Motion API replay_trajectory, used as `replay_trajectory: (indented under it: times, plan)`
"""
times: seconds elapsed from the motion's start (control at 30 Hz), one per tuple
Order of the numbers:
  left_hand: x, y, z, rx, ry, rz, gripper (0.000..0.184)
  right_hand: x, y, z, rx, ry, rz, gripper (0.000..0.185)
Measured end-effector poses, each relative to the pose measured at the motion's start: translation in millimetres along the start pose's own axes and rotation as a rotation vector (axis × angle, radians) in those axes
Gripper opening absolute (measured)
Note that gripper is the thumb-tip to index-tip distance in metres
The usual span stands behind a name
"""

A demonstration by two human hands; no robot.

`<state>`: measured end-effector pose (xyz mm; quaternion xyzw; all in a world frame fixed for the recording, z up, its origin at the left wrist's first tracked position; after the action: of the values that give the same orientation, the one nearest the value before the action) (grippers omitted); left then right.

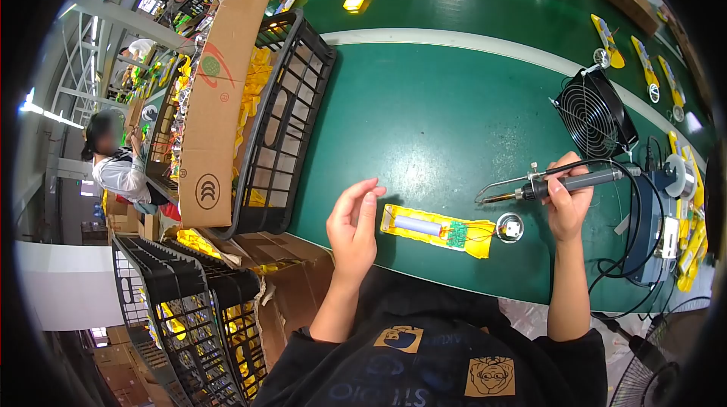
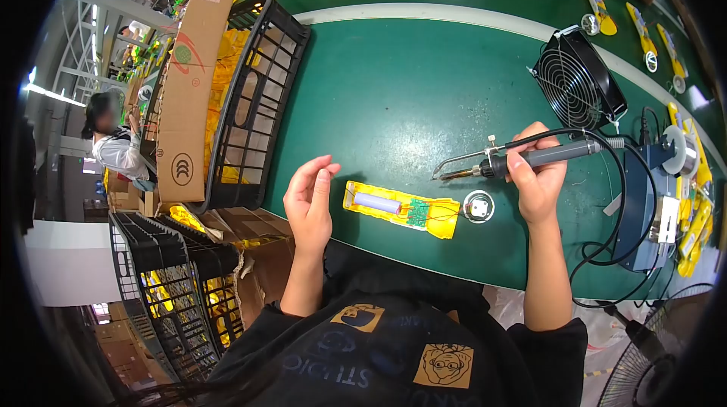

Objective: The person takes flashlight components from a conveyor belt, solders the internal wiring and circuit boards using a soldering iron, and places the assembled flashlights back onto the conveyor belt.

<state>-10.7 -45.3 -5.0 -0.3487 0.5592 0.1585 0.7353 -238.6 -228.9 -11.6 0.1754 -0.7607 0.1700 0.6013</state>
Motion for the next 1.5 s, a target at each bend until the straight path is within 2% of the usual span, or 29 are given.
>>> replay_trajectory:
  times: [0.07,0.17,0.33,0.43,0.7,0.8,0.9,1.5]
  plan:
    - [-4,2,-3,0.004,-0.009,-0.043,0.020,0,0,1,-0.003,0.006,-0.004,0.020]
    - [-11,6,-6,0.105,-0.146,-0.243,0.020,0,0,1,-0.005,0.015,-0.011,0.020]
    - [-5,25,-6,0.176,-0.129,-0.333,0.014,3,1,-2,-0.001,0.007,-0.019,0.020]
    - [-4,30,-12,0.317,-0.192,-0.444,0.013,5,1,-4,0.039,-0.015,-0.016,0.018]
    - [-17,23,-28,0.549,-0.424,-0.457,0.013,1,7,-8,0.233,-0.061,-0.056,0.013]
    - [-17,20,-29,0.560,-0.436,-0.487,0.013,-2,12,-16,0.191,-0.086,-0.071,0.011]
    - [-16,21,-28,0.548,-0.425,-0.487,0.014,0,11,-15,0.285,0.045,-0.093,0.008]
    - [-16,19,-29,0.552,-0.430,-0.481,0.014,0,12,-23,0.308,0.143,-0.128,0.007]
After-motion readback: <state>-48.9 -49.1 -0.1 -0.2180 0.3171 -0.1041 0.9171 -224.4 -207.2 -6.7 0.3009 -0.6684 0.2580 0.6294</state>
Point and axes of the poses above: each hand's wrist, its own y-axis away from the middle knuckle, its own z-axis out of the back of the hand, x = y × z, the point moved 2 cm from there along -y, towards the middle knuckle, and after that the axes turned 13 degrees about -z, right-handed, at the moved point
